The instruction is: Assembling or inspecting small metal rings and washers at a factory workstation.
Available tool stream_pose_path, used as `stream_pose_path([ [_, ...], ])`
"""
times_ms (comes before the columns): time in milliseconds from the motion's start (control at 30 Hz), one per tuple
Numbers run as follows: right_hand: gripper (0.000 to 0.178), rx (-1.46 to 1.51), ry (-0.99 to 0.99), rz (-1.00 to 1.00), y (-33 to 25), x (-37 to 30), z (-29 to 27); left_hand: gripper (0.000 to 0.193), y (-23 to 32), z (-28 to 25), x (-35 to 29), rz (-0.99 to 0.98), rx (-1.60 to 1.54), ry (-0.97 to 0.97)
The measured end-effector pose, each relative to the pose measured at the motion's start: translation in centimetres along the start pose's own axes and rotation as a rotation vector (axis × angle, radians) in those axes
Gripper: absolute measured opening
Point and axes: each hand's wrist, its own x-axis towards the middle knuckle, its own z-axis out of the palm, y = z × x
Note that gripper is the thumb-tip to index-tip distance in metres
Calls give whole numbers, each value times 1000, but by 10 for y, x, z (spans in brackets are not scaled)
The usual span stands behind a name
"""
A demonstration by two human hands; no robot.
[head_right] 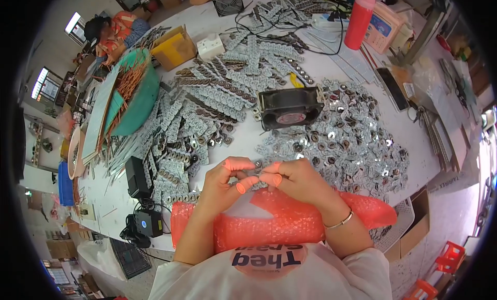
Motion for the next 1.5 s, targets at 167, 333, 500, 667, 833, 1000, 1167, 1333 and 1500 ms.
stream_pose_path([
  [167,15,12,42,-44,12,5,4,18,9,3,11,62,130,41],
  [333,15,-143,84,-225,8,12,3,15,2,-8,6,-142,34,-79],
  [500,19,-197,77,-334,19,7,7,13,-4,-10,6,-261,-294,-143],
  [667,22,697,-153,211,10,-1,5,13,4,-9,3,-376,-610,-212],
  [833,19,714,-1,225,3,-2,7,10,8,8,2,-123,-492,-10],
  [1000,19,-75,226,-255,14,3,11,15,4,3,8,267,220,98],
  [1167,18,-220,304,-314,14,4,18,21,1,2,11,402,511,107],
  [1333,20,-172,302,-262,11,2,15,21,-1,5,10,436,510,129],
  [1500,20,-229,279,-277,11,2,15,20,-2,10,8,397,510,166],
])
